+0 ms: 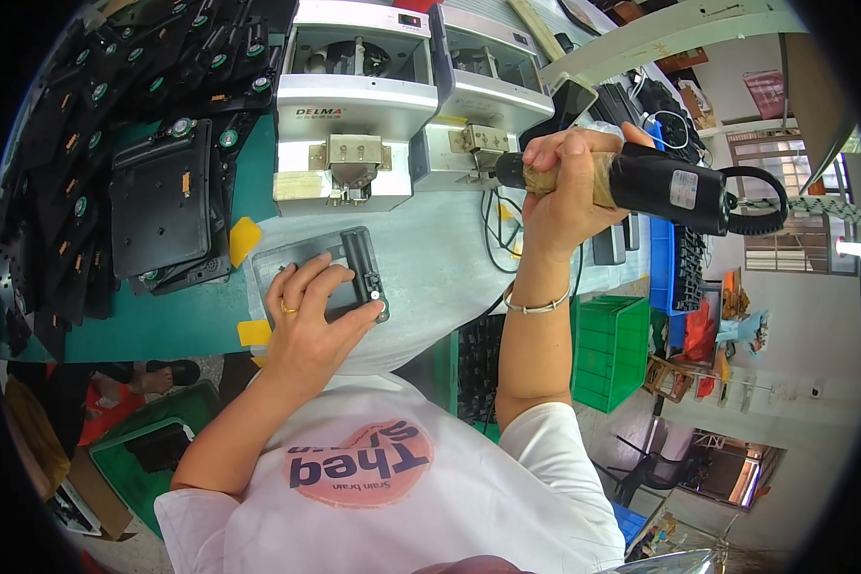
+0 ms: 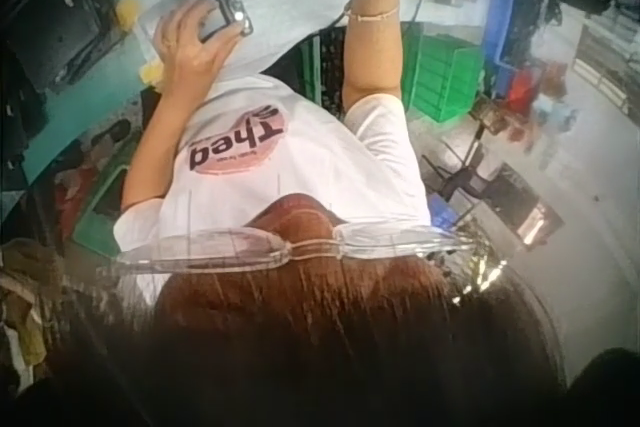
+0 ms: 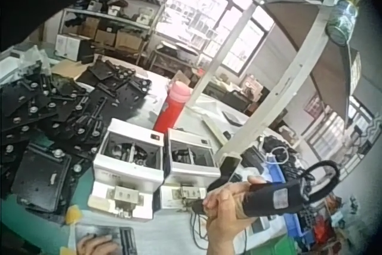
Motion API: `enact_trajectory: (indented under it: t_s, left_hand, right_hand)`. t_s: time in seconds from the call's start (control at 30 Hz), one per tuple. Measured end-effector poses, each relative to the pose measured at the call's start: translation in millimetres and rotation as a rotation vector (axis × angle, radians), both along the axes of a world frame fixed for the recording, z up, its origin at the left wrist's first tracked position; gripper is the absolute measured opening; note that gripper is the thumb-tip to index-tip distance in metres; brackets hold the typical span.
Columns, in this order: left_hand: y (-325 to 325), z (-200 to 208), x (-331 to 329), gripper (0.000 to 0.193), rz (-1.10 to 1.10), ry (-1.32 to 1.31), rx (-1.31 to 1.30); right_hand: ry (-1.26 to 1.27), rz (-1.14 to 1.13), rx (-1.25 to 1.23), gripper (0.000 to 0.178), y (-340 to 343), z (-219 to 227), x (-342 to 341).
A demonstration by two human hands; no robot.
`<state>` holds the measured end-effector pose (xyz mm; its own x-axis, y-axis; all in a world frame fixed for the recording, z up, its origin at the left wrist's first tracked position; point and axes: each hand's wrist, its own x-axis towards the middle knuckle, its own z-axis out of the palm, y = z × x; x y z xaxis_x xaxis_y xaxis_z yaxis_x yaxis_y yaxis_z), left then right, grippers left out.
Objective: The person assembles electronic components by driving screws into plastic housings using an electric screwdriver.
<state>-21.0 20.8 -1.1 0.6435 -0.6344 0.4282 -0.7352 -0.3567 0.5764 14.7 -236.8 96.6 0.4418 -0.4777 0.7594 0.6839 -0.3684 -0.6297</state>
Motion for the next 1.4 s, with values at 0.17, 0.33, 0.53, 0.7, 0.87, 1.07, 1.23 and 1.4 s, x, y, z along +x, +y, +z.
enact_trajectory:
  t_s: [0.17,0.33,0.53,0.7,0.87,1.07,1.23,1.4]
  left_hand:
    - [-1.6,-0.8,-0.3,0.027,0.014,-0.016,-0.001]
    - [-2.4,-1.1,0.7,0.028,0.011,-0.012,-0.008]
    - [-2.4,-0.3,0.0,0.030,0.009,-0.007,-0.007]
    - [0.9,-1.6,-3.2,0.029,0.006,-0.010,0.009]
    - [6.1,5.1,-2.1,0.030,-0.015,0.045,0.037]
    - [34.1,18.1,9.8,0.053,-0.001,0.047,0.054]
    - [54.7,6.1,11.6,0.049,0.032,0.097,0.072]
    - [58.3,-3.3,3.1,0.037,0.008,-0.072,0.069]
  right_hand:
    - [0.055,-0.018,-0.079,0.047,4.2,-0.1,-0.3]
    - [0.046,-0.066,-0.066,0.047,4.9,0.8,0.4]
    - [0.057,-0.017,-0.033,0.047,-0.3,2.4,1.3]
    - [0.179,0.119,0.048,0.043,-6.2,12.9,10.7]
    - [0.199,0.129,0.055,0.040,-4.1,12.7,11.6]
    - [0.132,0.363,0.257,0.050,32.1,11.4,-25.3]
    - [0.190,0.602,0.359,0.052,83.0,-13.0,-54.6]
    - [0.306,0.623,0.243,0.052,113.6,-33.4,-63.1]
